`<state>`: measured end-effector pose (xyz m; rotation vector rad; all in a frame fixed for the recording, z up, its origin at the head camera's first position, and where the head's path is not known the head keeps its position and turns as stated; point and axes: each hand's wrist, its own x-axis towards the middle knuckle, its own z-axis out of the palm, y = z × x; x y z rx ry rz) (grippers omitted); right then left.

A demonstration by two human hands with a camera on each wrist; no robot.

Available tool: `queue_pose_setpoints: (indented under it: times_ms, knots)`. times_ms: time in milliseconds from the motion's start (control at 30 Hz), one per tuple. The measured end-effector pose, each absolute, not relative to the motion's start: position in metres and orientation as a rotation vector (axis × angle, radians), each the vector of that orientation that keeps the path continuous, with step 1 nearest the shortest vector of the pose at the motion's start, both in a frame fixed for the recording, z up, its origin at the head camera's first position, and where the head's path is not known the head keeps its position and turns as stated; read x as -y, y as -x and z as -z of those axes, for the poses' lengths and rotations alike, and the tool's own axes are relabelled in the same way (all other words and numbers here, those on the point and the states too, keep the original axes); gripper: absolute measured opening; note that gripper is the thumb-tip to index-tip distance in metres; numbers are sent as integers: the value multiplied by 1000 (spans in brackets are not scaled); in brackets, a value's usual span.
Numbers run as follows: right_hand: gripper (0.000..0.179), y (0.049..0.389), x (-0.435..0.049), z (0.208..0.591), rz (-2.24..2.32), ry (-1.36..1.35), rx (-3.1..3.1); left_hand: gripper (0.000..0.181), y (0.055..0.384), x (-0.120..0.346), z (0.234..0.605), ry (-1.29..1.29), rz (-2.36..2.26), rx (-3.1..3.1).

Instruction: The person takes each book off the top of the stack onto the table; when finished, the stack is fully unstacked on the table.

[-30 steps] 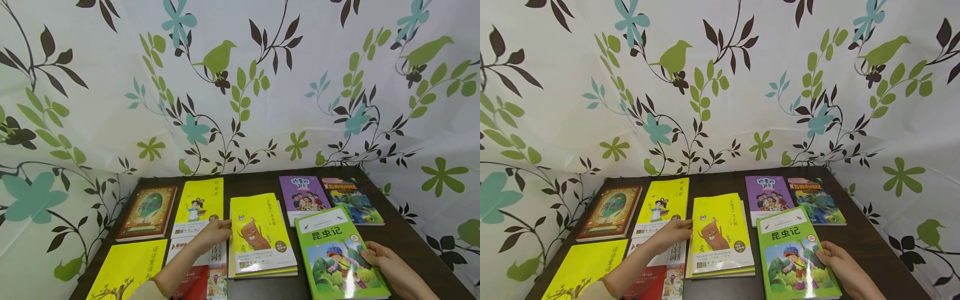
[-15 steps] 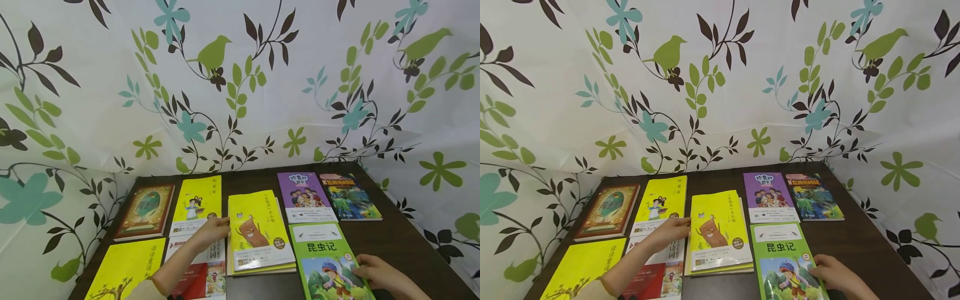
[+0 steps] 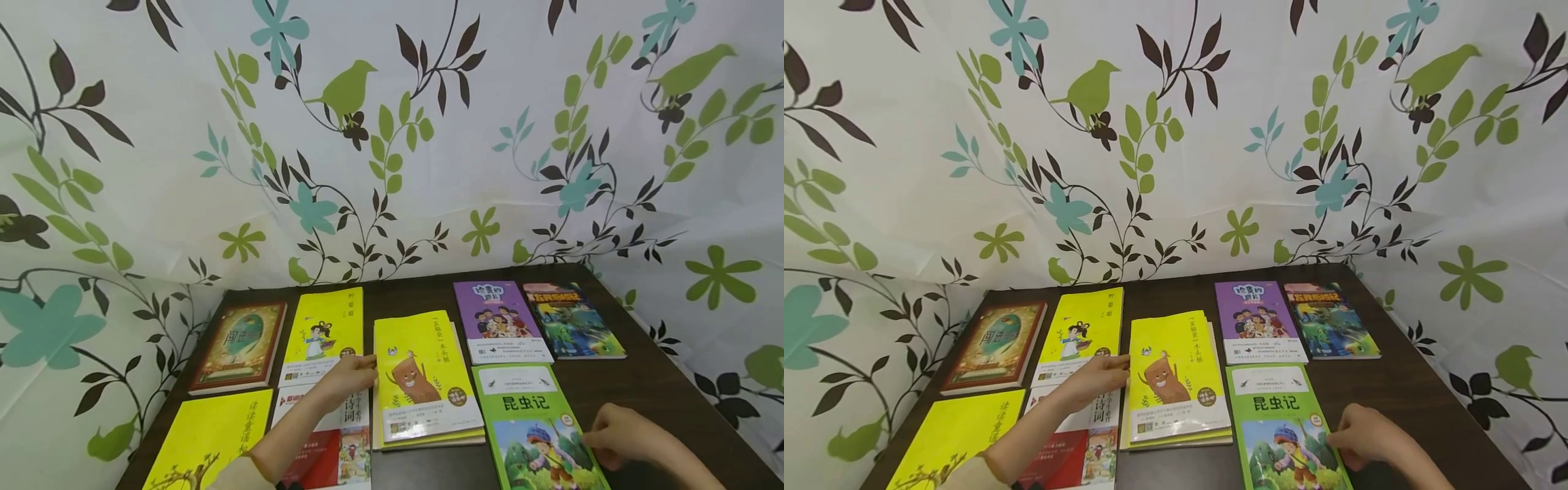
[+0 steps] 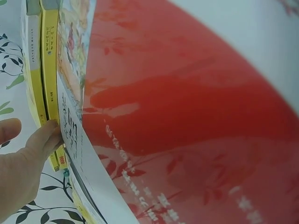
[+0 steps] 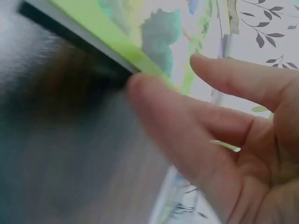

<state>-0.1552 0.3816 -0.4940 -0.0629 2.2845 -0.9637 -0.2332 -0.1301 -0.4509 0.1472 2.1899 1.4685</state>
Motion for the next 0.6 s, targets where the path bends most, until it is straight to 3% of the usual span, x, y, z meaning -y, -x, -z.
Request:
queue_pose_setpoints:
  times_ms: [167, 267, 433, 600]
  knots:
    - [41, 157, -322, 418, 859, 51, -2599, 57, 232, 131, 451, -152, -1466, -2199]
    - [52, 168, -297, 397, 1013, 235, -2623, 57, 232, 130, 451, -140, -1461, -2213]
    - [54, 194, -255, 399, 1171, 412, -2518, 57, 231, 130, 452, -138, -1474, -2208]
    - [55, 217, -213, 421, 1180, 311, -2519, 59, 230, 128, 452, -136, -1490, -2191]
